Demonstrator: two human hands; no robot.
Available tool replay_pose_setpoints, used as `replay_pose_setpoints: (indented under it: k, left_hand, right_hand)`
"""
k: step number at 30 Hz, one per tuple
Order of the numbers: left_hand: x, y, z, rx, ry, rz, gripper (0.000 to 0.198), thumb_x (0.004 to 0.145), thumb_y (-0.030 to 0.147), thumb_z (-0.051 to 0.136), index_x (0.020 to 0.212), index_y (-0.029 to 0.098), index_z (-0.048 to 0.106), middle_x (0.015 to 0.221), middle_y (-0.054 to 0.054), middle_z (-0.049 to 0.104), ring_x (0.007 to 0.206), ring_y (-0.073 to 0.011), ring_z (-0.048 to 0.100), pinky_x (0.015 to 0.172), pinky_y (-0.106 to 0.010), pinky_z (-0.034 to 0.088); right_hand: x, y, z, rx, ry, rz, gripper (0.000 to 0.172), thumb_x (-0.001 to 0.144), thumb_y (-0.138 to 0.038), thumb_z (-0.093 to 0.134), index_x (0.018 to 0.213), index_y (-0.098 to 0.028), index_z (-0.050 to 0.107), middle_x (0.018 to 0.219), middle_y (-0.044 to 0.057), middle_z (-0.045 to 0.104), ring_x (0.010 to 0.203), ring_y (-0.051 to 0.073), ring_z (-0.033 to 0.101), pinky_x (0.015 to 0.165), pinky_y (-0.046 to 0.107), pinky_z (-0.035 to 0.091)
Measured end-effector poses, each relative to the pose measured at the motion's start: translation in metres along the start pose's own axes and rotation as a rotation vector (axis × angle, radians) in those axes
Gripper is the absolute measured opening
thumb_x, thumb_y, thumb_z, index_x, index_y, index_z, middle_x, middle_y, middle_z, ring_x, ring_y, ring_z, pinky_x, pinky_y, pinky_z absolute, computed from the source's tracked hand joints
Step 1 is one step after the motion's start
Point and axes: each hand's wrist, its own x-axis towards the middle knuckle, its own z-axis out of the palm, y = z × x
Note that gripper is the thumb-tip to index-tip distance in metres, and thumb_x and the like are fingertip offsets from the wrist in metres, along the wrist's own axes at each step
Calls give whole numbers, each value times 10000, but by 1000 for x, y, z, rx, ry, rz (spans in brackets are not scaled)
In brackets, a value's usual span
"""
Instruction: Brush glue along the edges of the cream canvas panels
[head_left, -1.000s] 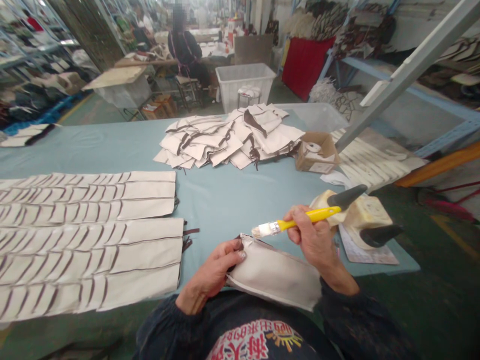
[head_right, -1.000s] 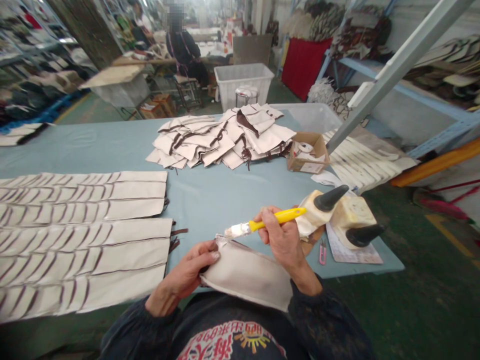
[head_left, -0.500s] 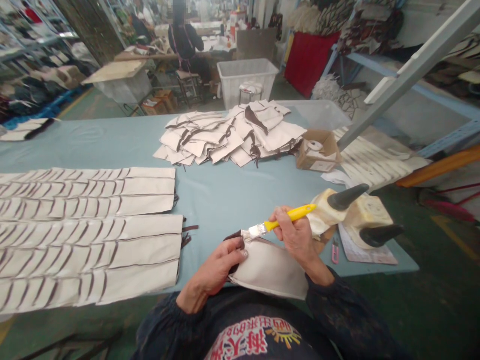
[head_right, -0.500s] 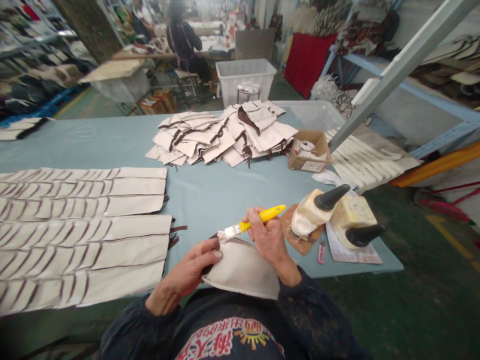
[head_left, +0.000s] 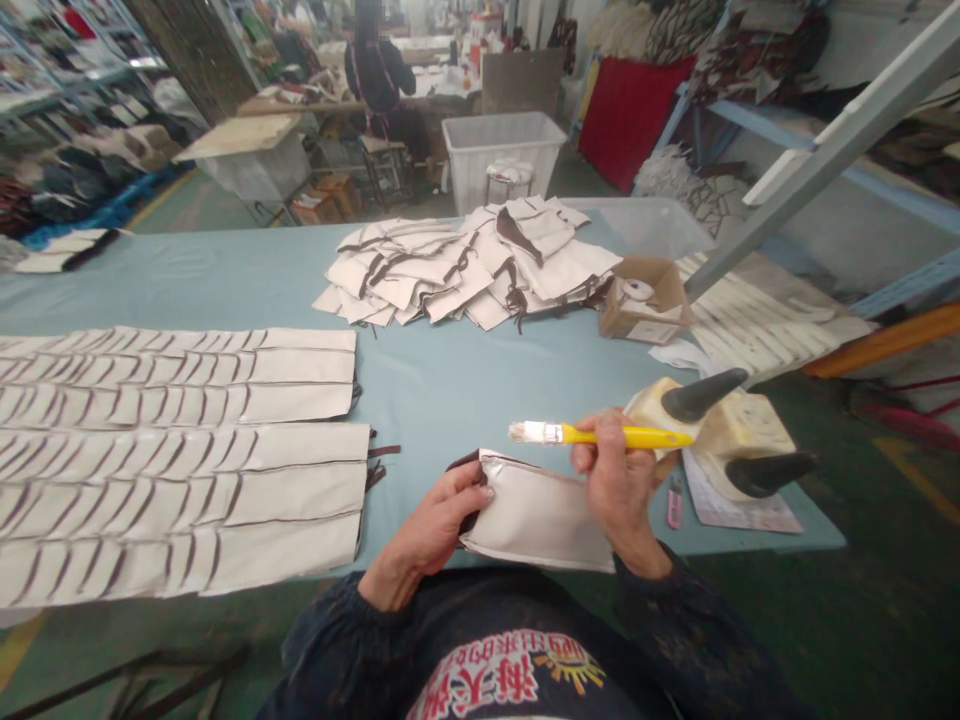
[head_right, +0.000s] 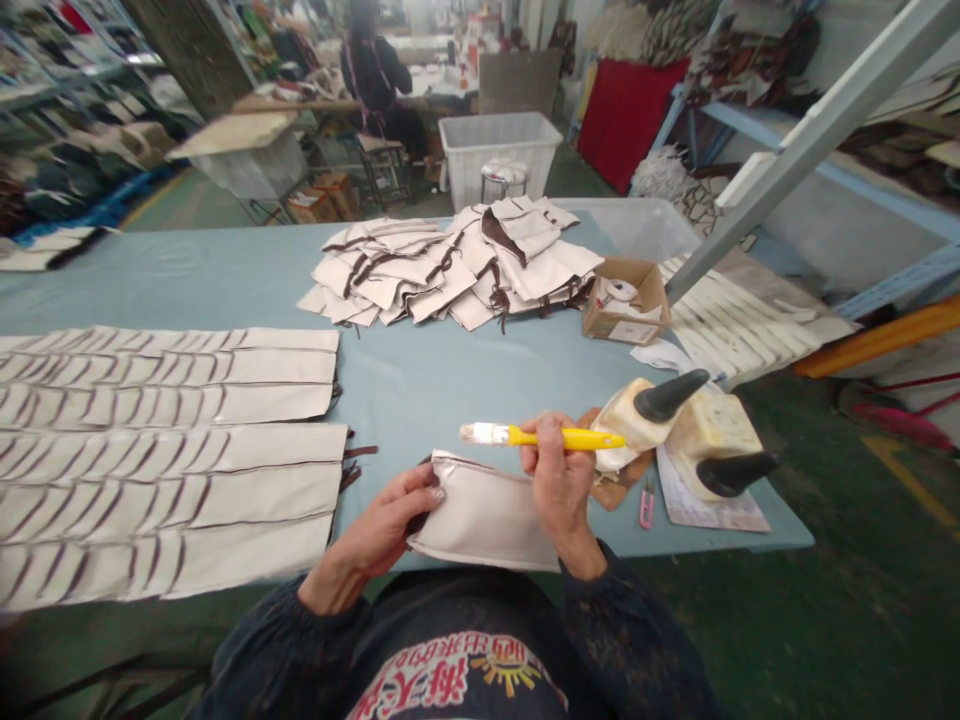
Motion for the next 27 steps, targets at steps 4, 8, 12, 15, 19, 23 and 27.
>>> replay_pose_setpoints:
  k: [4, 8, 12, 15, 19, 23, 27]
  left_hand:
    - [0, -2, 0, -3, -11, -7, 428, 725, 329, 844, 1104, 137, 793, 916, -60, 770, 720, -126, 601, 664, -207, 440]
    - [1, -1, 3, 23, -58, -38, 442, 751, 335, 835, 1145, 142, 785, 906, -61, 774, 719, -137, 616, 684, -224, 462]
    - [1, 1, 2, 0, -23, -24, 434, 739, 320, 831, 1133, 144, 787, 906, -57, 776, 708, -128, 615, 668, -213, 462]
    - [0, 1, -1, -6, -32, -39, 426, 732, 312, 835, 1118, 138, 790, 899, -59, 774, 692, -118, 606, 640, -201, 445]
    - [-2, -1, -4, 21, -58, -50, 426, 752, 327, 829, 1130, 137, 784, 886, -57, 767, 715, -124, 612, 667, -205, 452]
    - [-2, 1, -3, 37, -28, -23, 423, 741, 333, 823, 1113, 136, 785, 850, -46, 758, 712, -135, 611, 695, -224, 464]
    - [-6, 3, 1, 54, -20, -17, 372, 733, 331, 820, 1042, 125, 794, 828, -41, 746, 689, -128, 588, 652, -217, 436]
  right_hand:
    - [-7, 1, -8, 2, -112, -58, 471, 978, -597, 575, 716, -209, 621, 440, -65, 457, 375, 99, 418, 393, 214, 338]
    - [-9, 5, 4, -31, -305, -8, 474, 975, -593, 585, 713, -202, 642, 436, -57, 465, 378, 103, 430, 379, 215, 329]
    - [-9, 9, 5, -5, -254, -28, 451, 978, -576, 592, 739, -199, 656, 458, -53, 491, 402, 105, 460, 398, 210, 367]
    - [-10, 8, -3, 2, -281, -42, 429, 985, -546, 600, 744, -198, 663, 461, -60, 480, 394, 97, 437, 392, 205, 349]
    - [-9, 8, -1, -66, -397, -23, 433, 983, -538, 593, 721, -199, 658, 465, -61, 450, 397, 98, 408, 377, 214, 305]
    - [-12, 15, 13, -93, -336, -102, 391, 1007, -491, 569, 754, -206, 657, 494, -55, 503, 421, 109, 461, 416, 222, 366]
    - [-17, 25, 11, -167, -230, -277, 257, 1046, -384, 538, 922, -217, 690, 635, -28, 642, 548, 135, 604, 553, 244, 487]
